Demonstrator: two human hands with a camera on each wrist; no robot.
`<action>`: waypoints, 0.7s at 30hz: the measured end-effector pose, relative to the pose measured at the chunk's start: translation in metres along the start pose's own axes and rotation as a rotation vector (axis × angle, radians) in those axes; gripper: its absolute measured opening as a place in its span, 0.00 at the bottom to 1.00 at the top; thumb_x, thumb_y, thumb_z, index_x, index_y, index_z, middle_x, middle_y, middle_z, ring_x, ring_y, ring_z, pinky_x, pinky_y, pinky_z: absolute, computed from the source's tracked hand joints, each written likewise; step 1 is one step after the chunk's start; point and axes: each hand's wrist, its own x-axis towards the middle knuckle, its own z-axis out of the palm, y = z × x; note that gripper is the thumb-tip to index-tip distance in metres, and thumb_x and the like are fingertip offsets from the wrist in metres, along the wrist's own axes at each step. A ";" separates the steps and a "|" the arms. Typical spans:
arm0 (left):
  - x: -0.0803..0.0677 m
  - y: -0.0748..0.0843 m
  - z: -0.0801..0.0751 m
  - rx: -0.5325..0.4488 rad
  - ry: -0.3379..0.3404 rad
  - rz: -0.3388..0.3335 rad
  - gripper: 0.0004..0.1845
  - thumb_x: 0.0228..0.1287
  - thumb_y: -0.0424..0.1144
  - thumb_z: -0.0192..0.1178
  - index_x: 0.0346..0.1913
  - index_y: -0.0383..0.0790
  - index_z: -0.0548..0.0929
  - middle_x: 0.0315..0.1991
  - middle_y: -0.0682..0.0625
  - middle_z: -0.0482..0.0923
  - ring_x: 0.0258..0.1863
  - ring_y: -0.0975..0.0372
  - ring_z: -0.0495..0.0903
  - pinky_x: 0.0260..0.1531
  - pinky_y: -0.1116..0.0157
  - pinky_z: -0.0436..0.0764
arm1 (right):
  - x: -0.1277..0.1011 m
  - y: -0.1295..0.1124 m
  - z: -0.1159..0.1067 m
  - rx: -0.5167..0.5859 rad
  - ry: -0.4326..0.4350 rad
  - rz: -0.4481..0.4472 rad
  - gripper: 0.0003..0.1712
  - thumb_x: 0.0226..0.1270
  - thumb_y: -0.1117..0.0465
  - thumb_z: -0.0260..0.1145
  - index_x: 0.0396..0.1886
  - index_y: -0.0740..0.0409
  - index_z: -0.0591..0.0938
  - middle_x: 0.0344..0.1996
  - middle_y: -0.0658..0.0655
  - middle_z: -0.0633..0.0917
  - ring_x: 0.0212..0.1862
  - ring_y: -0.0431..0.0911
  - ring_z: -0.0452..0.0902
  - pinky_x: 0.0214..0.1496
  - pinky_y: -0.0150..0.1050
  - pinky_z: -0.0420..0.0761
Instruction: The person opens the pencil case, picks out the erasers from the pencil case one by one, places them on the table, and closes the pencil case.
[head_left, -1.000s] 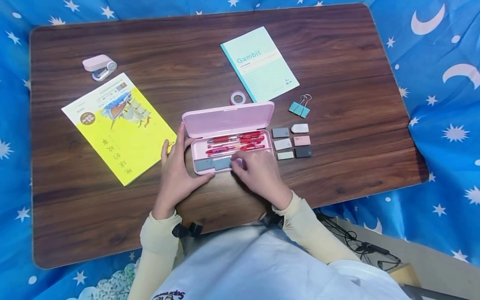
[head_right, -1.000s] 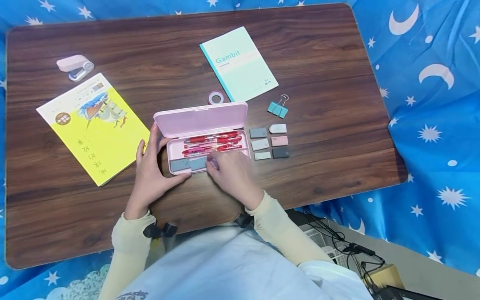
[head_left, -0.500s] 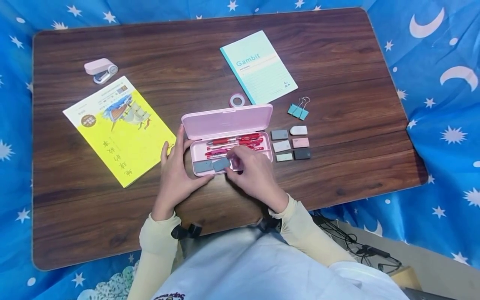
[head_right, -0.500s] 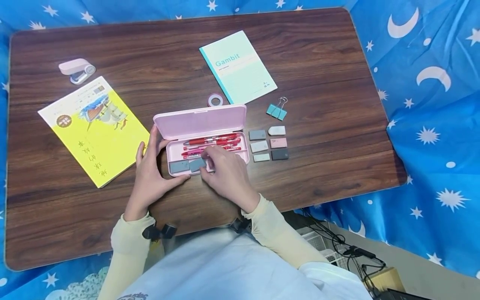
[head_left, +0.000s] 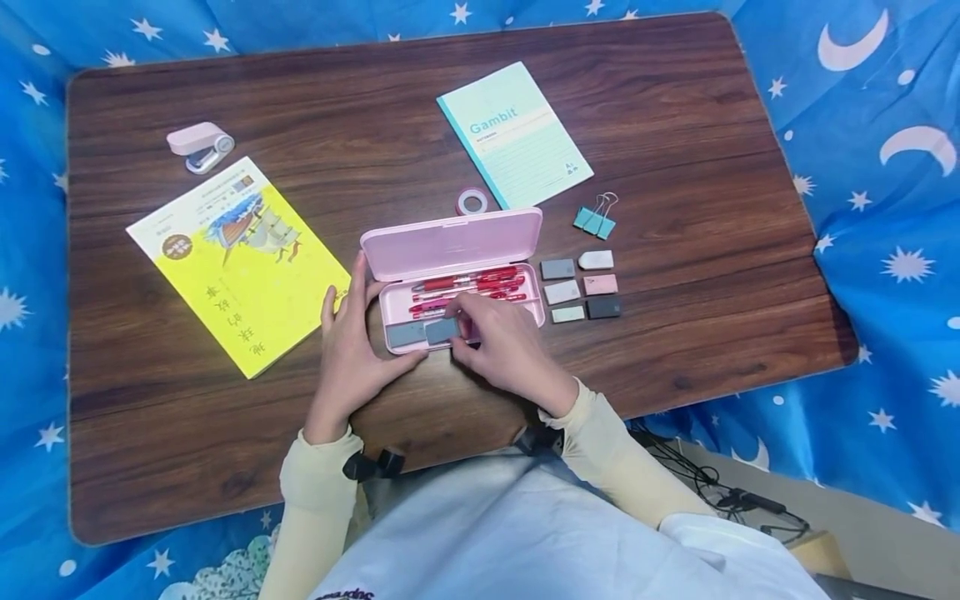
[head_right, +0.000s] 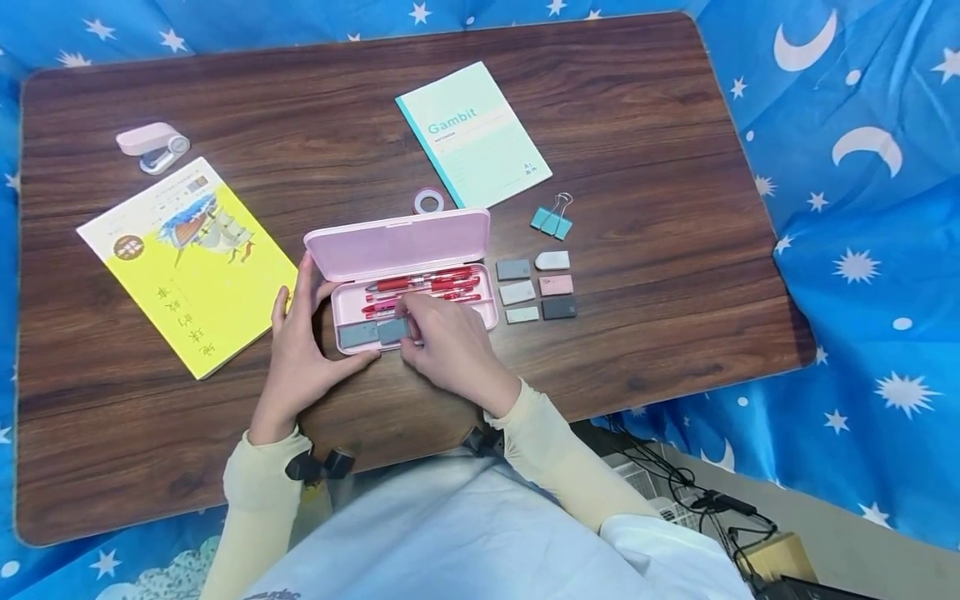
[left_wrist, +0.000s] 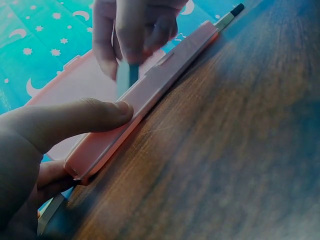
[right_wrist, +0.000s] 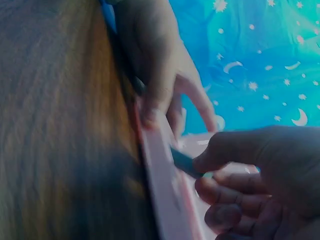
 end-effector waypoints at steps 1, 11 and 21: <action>0.000 0.000 0.000 -0.003 0.002 0.002 0.76 0.37 0.51 0.85 0.82 0.53 0.38 0.68 0.47 0.75 0.72 0.54 0.67 0.77 0.51 0.35 | -0.003 0.003 -0.005 0.011 0.011 -0.008 0.14 0.53 0.64 0.73 0.40 0.56 0.82 0.24 0.46 0.78 0.24 0.40 0.72 0.25 0.35 0.70; 0.000 0.002 -0.003 -0.005 0.005 -0.005 0.76 0.37 0.51 0.84 0.82 0.53 0.39 0.68 0.47 0.75 0.72 0.52 0.67 0.77 0.51 0.35 | -0.067 0.065 -0.082 -0.072 0.029 0.148 0.13 0.51 0.66 0.73 0.38 0.54 0.83 0.22 0.46 0.79 0.23 0.41 0.69 0.26 0.36 0.65; 0.000 0.002 0.000 -0.028 0.002 -0.005 0.75 0.37 0.50 0.84 0.82 0.52 0.39 0.69 0.47 0.75 0.73 0.53 0.66 0.77 0.51 0.35 | -0.089 0.091 -0.075 -0.189 0.018 0.186 0.13 0.56 0.64 0.72 0.42 0.55 0.84 0.26 0.50 0.82 0.23 0.42 0.70 0.25 0.38 0.67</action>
